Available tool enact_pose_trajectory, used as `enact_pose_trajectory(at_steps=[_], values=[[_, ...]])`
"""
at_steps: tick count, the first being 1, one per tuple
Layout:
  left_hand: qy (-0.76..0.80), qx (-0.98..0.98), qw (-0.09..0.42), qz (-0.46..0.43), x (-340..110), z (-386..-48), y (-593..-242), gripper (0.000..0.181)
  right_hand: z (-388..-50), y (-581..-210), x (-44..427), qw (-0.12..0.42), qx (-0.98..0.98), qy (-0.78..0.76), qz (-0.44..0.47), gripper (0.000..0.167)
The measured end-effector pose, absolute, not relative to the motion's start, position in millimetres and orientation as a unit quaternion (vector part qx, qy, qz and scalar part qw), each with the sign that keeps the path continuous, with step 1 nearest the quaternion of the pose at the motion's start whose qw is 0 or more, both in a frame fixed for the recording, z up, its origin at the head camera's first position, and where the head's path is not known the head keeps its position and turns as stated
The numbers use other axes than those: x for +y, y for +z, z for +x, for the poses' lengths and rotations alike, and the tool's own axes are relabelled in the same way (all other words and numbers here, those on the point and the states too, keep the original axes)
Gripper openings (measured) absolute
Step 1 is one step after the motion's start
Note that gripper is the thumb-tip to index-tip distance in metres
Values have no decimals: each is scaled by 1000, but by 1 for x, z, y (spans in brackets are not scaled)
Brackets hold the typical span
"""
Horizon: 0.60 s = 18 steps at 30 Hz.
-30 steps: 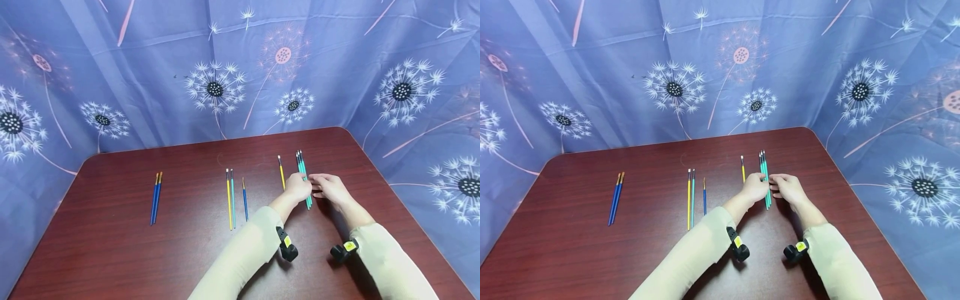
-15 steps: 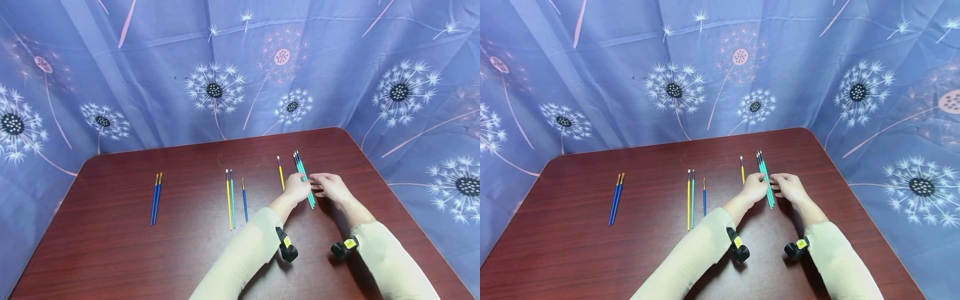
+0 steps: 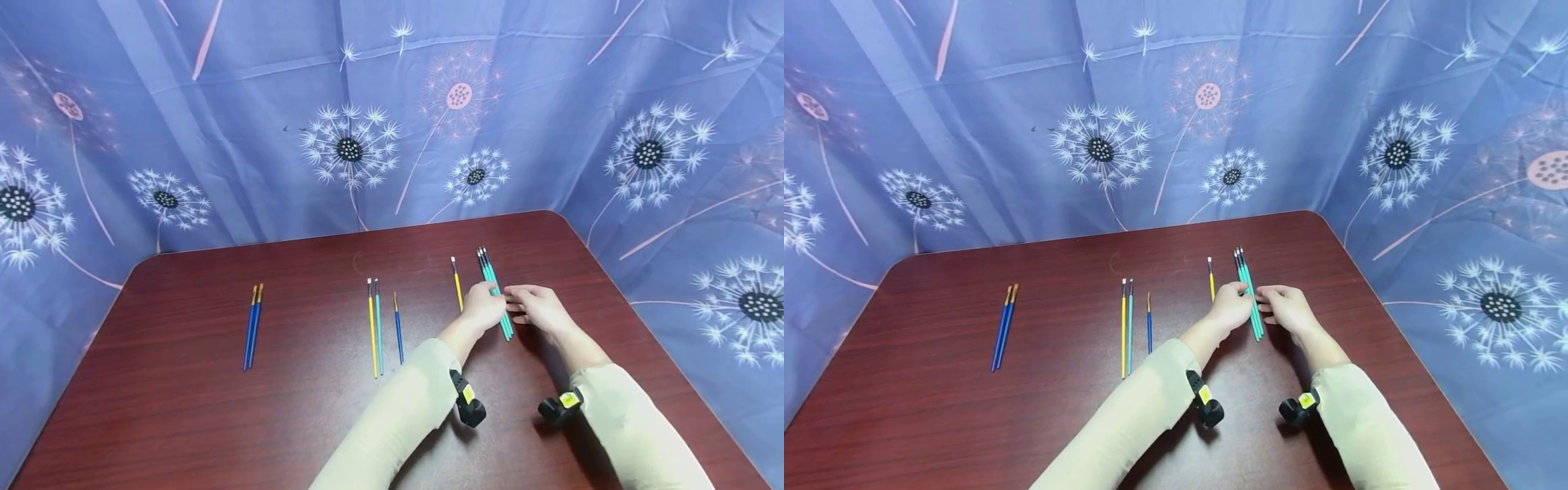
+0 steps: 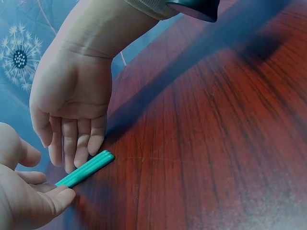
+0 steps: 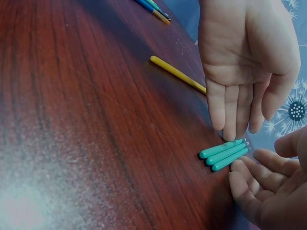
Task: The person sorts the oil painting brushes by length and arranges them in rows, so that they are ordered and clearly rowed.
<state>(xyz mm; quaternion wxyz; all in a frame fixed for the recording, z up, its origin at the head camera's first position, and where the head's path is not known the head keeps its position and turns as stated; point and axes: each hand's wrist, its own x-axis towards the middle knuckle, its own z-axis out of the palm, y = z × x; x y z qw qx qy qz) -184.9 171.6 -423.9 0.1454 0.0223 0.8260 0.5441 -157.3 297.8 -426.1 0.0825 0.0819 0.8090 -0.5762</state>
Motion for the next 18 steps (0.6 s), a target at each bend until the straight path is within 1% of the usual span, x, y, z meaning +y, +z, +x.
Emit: enact_pose_trajectory(at_steps=[3,6,13,16,18], values=[[550,822,147,25,168,-185,-423,43,-158,-425,296,80,808,-578,82,48],[549,823,145,31,163,-185,-423,42,-158,-424,294,65,811,-575,89,48],[553,825,103,58,140,-182,-423,35,-158,-417,283,9,816,-569,101,45],[550,827,85,72,126,-181,-424,33,-159,-416,275,0,816,-570,93,44],[546,831,73,84,115,-180,-423,33,-160,-416,269,5,814,-574,86,43]])
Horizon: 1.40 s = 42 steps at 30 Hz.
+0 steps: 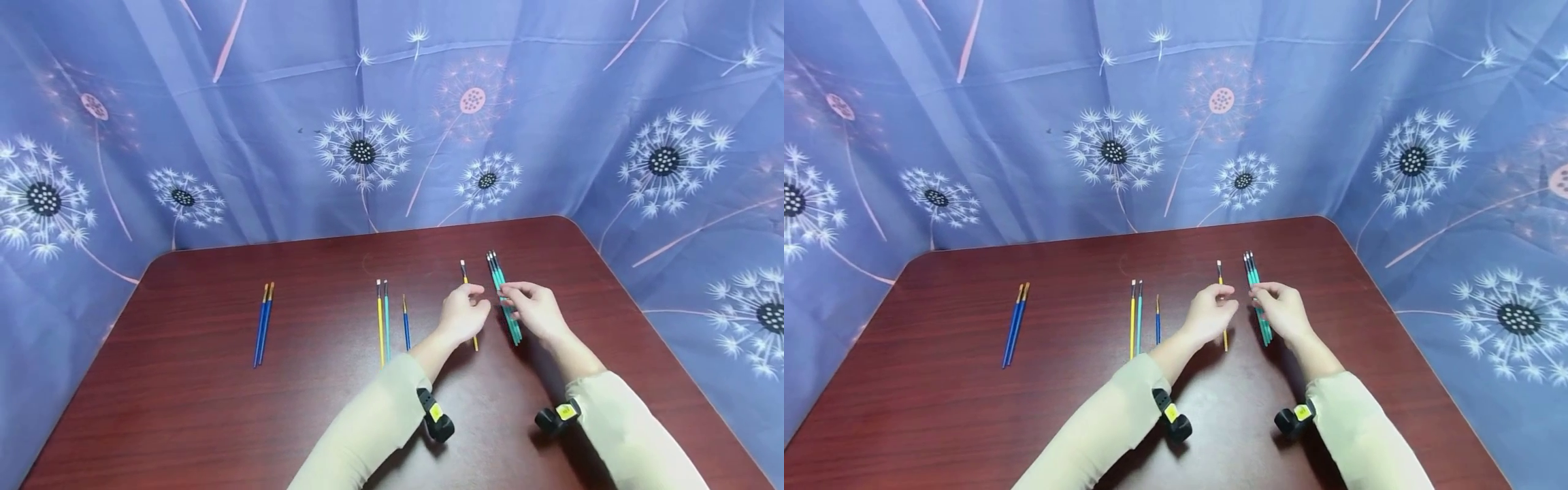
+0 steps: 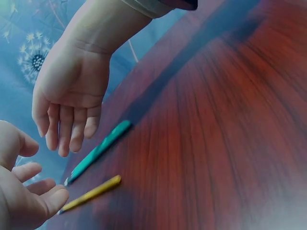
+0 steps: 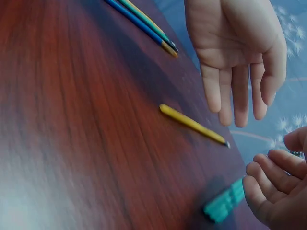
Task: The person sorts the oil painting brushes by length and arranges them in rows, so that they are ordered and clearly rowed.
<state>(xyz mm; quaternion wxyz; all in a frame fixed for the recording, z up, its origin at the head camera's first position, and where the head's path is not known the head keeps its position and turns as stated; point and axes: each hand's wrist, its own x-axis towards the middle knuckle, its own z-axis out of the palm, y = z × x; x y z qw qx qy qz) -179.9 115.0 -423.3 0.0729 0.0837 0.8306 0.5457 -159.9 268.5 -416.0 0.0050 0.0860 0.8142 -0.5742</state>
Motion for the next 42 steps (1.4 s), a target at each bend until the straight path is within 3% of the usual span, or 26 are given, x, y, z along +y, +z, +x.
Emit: enact_pose_trajectory(at_steps=[14,25,42], values=[[504,854,42,121,68,-183,-420,33,-163,-422,242,20,816,-577,42,39],[523,847,15,95,24,-179,-416,33,-173,-424,207,51,797,-602,6,39],[507,860,-65,4,-36,-170,-438,25,-175,-436,160,108,775,-622,-18,36]])
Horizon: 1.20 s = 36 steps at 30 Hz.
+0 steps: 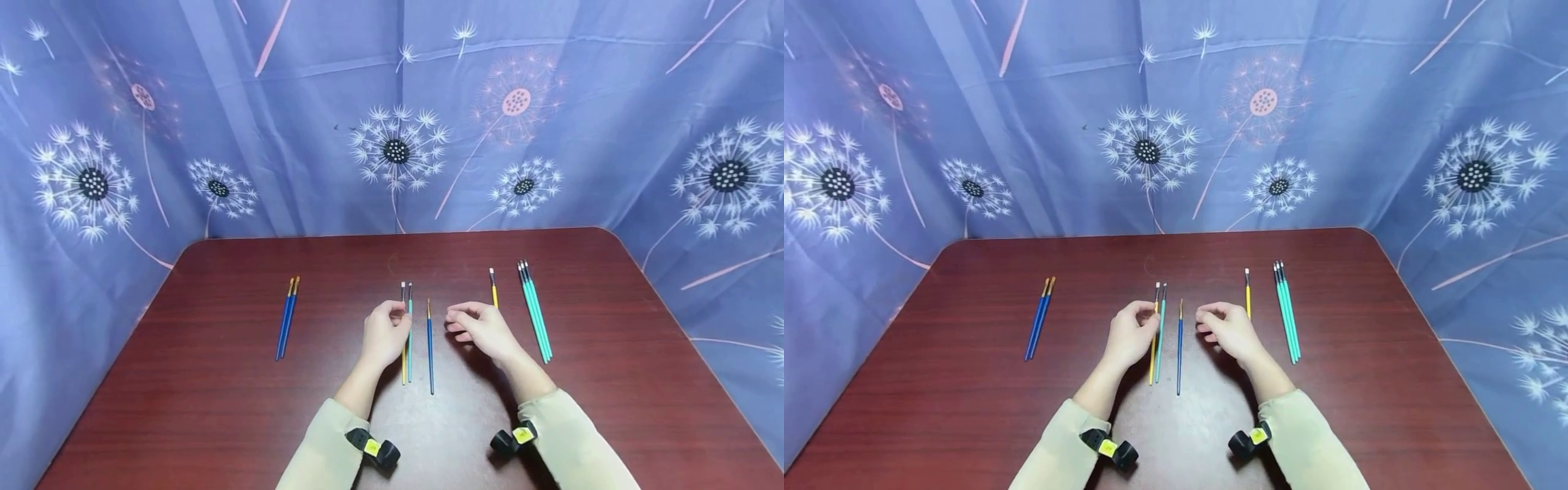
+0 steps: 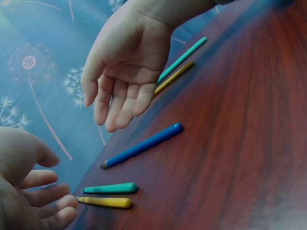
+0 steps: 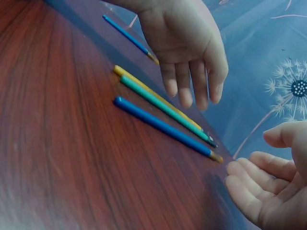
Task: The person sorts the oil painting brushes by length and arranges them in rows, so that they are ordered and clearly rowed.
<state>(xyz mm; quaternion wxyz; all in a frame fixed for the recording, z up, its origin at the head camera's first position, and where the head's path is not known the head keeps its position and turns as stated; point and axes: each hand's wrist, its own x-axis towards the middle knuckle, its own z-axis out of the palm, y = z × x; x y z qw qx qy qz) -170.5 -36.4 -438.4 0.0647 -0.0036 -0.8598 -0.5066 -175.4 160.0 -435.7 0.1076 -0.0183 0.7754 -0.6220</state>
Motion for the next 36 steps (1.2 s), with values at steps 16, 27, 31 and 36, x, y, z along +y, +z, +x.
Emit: enact_pose_trajectory(at_steps=[16,27,31,36], values=[[-338,-941,29,17,-40,-166,-444,16,-171,-440,143,134,775,-618,8,33],[-280,-959,22,30,-39,-167,-447,17,-175,-444,137,117,803,-585,6,31],[-263,-964,18,29,-39,-166,-445,23,-180,-443,132,119,825,-552,3,28],[-250,-968,16,27,-39,-165,-442,21,-185,-439,126,120,855,-505,7,22]])
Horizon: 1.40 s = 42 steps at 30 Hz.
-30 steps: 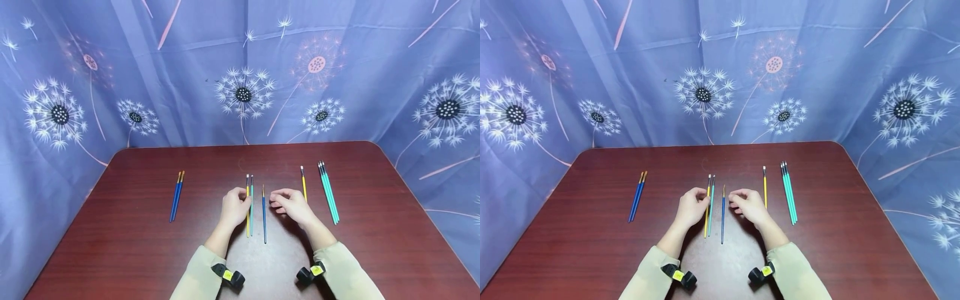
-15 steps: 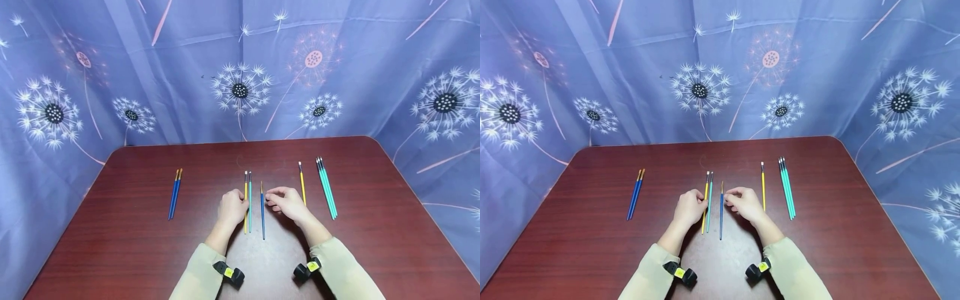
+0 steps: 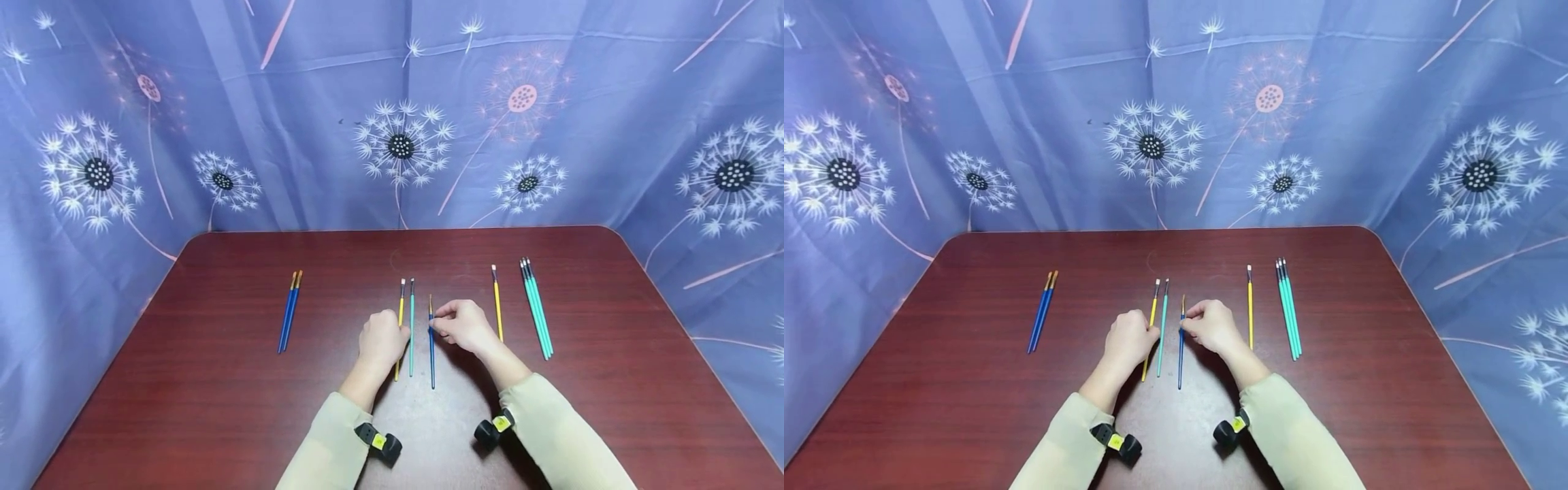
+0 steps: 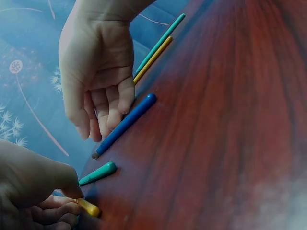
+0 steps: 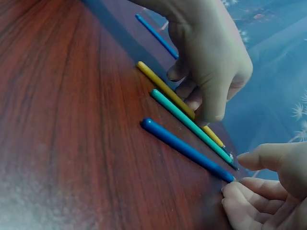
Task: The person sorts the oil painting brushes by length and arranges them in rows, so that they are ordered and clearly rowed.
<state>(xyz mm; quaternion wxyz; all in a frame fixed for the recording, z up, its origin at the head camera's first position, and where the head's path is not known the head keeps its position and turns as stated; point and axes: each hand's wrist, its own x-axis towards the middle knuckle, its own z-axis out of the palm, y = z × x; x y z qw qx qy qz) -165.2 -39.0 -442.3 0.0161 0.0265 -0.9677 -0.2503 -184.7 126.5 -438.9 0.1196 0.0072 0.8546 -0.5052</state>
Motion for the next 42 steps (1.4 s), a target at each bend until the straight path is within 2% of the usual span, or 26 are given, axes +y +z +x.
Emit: enact_pose_trajectory(at_steps=[10,23,33,42], values=[[-194,-978,-63,30,-38,-165,-428,22,-188,-433,122,105,878,-466,25,14],[-193,-979,-58,13,-41,-164,-432,22,-182,-432,106,82,891,-447,6,10],[-251,-964,-88,7,-52,-165,-432,30,-186,-433,88,75,935,-348,-3,23],[-356,-926,-126,28,-67,-164,-431,21,-195,-431,81,90,956,-281,1,27]])
